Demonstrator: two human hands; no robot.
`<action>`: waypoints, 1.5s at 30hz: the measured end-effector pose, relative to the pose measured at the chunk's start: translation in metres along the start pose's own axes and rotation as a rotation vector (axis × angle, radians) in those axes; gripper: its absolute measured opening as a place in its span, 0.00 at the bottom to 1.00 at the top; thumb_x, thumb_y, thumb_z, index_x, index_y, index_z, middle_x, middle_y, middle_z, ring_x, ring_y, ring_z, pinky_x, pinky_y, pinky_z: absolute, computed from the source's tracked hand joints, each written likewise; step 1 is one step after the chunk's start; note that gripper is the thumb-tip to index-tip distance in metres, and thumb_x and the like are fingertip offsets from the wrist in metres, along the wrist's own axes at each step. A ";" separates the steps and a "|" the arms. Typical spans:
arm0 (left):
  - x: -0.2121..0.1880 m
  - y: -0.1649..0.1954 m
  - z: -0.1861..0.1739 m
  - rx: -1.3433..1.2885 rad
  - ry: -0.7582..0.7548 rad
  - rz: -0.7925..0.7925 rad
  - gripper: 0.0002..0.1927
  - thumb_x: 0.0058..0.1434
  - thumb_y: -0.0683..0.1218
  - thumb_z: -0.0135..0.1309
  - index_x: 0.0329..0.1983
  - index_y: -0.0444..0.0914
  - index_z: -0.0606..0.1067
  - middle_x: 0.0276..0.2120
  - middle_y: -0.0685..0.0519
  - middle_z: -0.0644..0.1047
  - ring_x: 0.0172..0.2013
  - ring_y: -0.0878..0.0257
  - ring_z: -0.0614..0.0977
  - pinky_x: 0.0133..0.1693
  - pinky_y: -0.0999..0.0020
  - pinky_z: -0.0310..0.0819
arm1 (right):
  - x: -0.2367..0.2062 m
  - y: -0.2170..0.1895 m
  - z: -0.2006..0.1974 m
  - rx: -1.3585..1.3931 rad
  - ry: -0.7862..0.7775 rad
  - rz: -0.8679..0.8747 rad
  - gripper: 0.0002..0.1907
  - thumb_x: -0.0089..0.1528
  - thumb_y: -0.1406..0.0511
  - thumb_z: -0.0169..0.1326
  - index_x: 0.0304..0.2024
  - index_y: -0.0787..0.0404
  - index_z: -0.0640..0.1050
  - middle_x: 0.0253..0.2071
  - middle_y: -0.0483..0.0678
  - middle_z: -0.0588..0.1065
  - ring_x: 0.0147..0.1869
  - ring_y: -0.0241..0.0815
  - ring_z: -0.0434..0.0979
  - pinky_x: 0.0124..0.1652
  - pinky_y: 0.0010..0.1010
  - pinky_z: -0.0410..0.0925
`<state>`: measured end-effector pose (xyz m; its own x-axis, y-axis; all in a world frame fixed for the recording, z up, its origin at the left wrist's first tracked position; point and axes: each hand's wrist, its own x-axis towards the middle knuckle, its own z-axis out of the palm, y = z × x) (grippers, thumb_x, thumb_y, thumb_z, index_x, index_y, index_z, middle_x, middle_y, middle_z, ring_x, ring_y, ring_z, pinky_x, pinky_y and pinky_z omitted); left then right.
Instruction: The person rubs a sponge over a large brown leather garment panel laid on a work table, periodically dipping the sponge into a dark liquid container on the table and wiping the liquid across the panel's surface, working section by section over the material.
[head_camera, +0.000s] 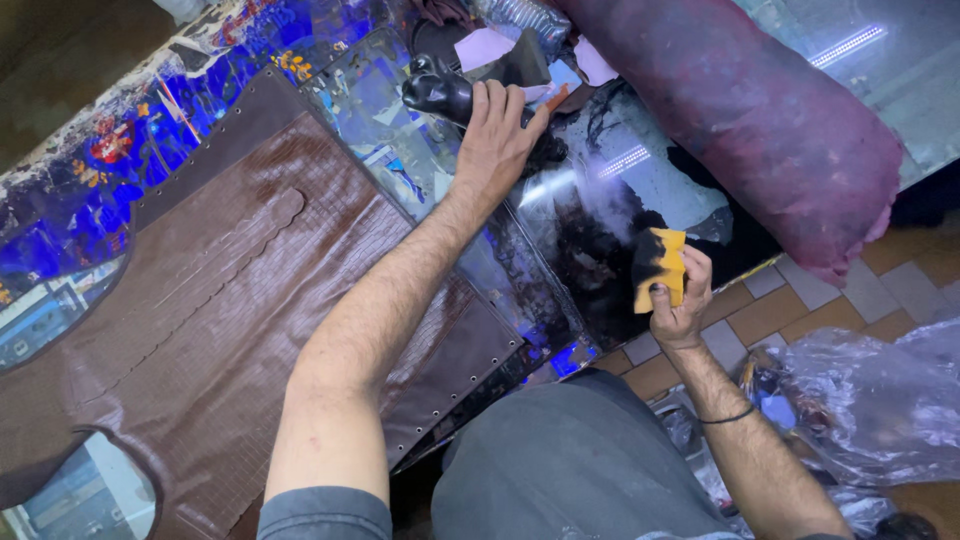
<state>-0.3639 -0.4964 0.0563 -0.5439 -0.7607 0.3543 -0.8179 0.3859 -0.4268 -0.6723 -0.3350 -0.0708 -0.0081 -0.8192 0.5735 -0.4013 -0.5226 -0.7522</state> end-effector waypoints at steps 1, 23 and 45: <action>0.000 0.000 0.001 0.018 -0.001 0.008 0.21 0.66 0.46 0.50 0.63 0.43 0.72 0.53 0.38 0.71 0.60 0.39 0.68 0.67 0.42 0.52 | 0.000 0.000 0.000 -0.001 0.003 -0.006 0.27 0.72 0.52 0.49 0.65 0.61 0.65 0.62 0.60 0.68 0.64 0.55 0.72 0.63 0.45 0.67; 0.002 0.010 0.004 0.131 -0.009 0.043 0.21 0.66 0.48 0.51 0.62 0.43 0.73 0.56 0.37 0.71 0.62 0.39 0.67 0.67 0.43 0.48 | 0.000 0.002 0.001 -0.020 -0.004 -0.016 0.27 0.72 0.50 0.48 0.64 0.60 0.65 0.61 0.60 0.68 0.64 0.55 0.72 0.63 0.46 0.67; 0.002 0.010 0.011 0.140 0.039 0.078 0.23 0.64 0.49 0.54 0.62 0.43 0.73 0.57 0.38 0.71 0.64 0.38 0.67 0.68 0.43 0.49 | 0.000 0.004 0.001 -0.035 -0.019 -0.032 0.26 0.73 0.51 0.48 0.64 0.61 0.64 0.61 0.59 0.67 0.64 0.54 0.72 0.61 0.45 0.68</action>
<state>-0.3711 -0.5003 0.0433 -0.6135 -0.7094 0.3468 -0.7404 0.3640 -0.5651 -0.6725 -0.3374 -0.0742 0.0224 -0.8069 0.5902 -0.4333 -0.5399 -0.7216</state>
